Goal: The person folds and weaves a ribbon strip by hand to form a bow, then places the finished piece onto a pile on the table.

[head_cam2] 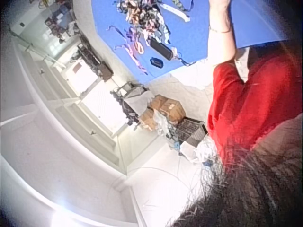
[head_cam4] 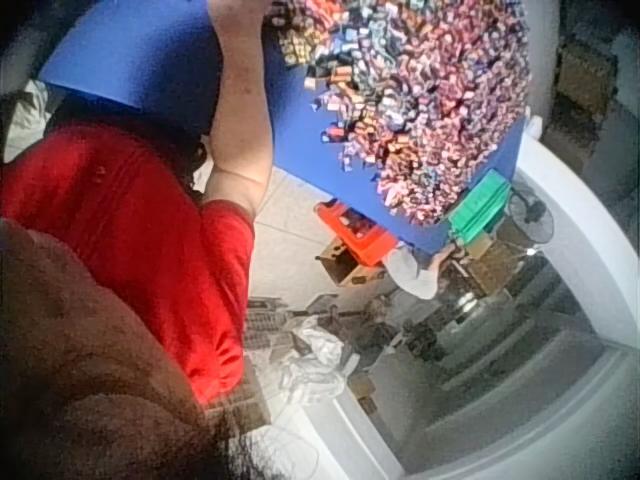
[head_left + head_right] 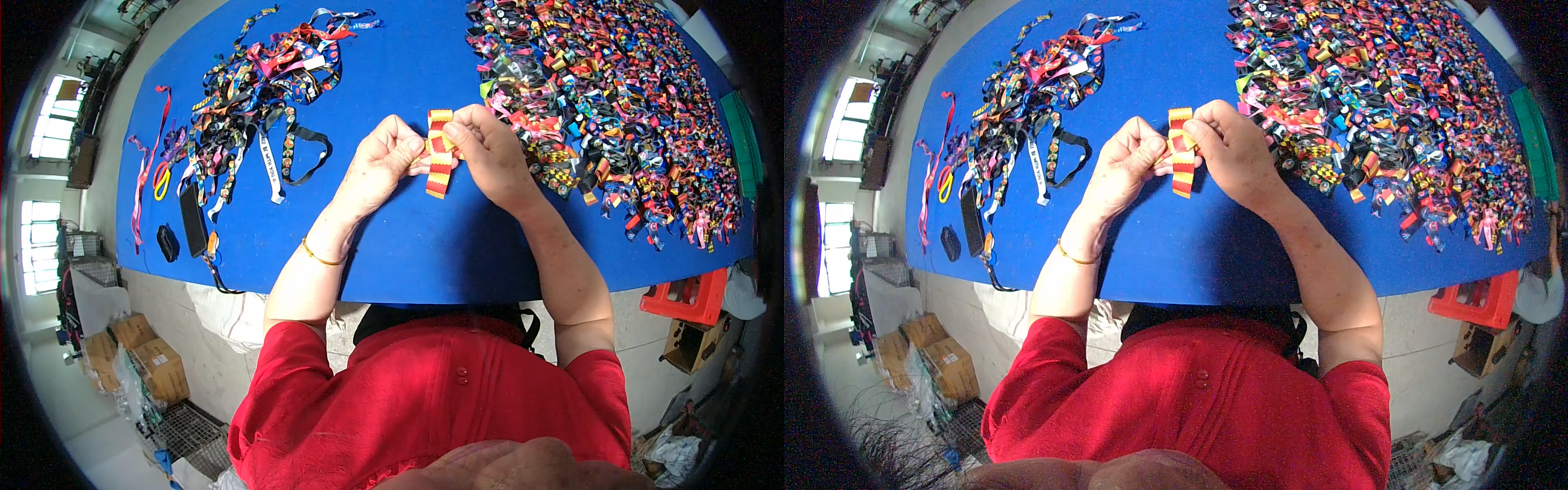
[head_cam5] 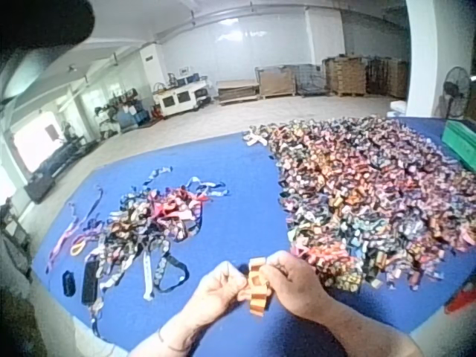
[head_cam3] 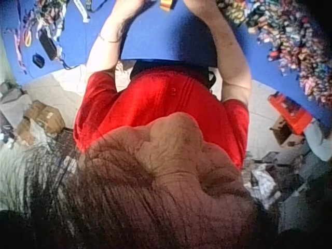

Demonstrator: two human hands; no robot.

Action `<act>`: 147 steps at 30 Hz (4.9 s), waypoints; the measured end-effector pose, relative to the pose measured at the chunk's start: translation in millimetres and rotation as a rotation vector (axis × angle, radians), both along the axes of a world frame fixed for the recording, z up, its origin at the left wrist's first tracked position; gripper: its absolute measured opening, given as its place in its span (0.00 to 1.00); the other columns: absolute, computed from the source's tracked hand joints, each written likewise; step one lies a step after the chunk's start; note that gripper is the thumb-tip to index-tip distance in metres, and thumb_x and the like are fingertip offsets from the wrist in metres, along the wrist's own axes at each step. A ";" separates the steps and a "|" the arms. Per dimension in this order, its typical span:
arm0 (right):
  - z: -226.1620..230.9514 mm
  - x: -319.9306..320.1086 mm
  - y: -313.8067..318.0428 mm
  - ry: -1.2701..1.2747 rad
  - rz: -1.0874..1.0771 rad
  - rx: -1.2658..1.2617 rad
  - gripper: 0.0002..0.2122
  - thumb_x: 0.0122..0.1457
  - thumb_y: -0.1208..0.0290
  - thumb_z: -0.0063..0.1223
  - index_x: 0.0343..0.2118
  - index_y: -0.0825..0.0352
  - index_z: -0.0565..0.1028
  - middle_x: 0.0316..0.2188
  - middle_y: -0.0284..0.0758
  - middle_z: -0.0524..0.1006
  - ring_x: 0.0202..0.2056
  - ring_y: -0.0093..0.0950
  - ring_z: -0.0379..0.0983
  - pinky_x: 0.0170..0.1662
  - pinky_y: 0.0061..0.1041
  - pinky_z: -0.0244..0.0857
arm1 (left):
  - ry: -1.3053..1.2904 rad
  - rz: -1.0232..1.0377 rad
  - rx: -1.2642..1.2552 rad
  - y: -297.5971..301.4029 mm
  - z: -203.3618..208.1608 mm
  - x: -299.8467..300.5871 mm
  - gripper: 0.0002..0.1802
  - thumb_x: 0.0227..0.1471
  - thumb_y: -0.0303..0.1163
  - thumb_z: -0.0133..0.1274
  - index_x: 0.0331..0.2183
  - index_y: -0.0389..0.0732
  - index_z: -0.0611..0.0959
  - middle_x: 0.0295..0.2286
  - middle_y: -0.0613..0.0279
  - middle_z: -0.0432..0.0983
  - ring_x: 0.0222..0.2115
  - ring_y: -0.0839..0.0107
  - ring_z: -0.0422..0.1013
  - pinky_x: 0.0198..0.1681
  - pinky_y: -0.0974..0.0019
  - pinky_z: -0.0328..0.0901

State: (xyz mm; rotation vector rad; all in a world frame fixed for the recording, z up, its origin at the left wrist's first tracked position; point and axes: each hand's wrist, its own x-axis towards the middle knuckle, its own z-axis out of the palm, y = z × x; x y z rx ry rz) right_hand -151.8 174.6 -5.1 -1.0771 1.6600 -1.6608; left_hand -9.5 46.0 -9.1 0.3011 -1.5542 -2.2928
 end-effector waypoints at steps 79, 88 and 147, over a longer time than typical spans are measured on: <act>2.5 3.4 2.2 -0.403 0.305 0.053 0.06 0.60 0.71 0.56 0.36 0.68 0.74 0.29 0.29 0.78 0.30 0.14 0.71 0.34 0.16 0.64 | 0.024 -0.034 0.024 -12.4 5.2 5.5 0.07 0.59 0.29 0.54 0.36 0.35 0.79 0.29 0.61 0.78 0.27 0.74 0.74 0.34 0.71 0.69; 9.6 7.7 2.2 -0.373 0.089 0.180 0.10 0.62 0.67 0.55 0.39 0.69 0.72 0.21 0.30 0.74 0.19 0.17 0.70 0.21 0.17 0.64 | -0.132 -0.013 -0.101 -40.0 14.9 16.1 0.10 0.59 0.29 0.53 0.39 0.32 0.80 0.29 0.56 0.79 0.25 0.72 0.75 0.29 0.72 0.71; 0.4 27.4 5.7 0.854 0.112 0.233 0.08 0.59 0.69 0.49 0.39 0.60 0.78 0.33 0.38 0.77 0.32 0.39 0.77 0.32 0.36 0.72 | -0.534 0.247 -0.902 -22.0 -3.0 3.4 0.09 0.58 0.30 0.54 0.28 0.38 0.74 0.17 0.60 0.75 0.19 0.75 0.72 0.23 0.67 0.65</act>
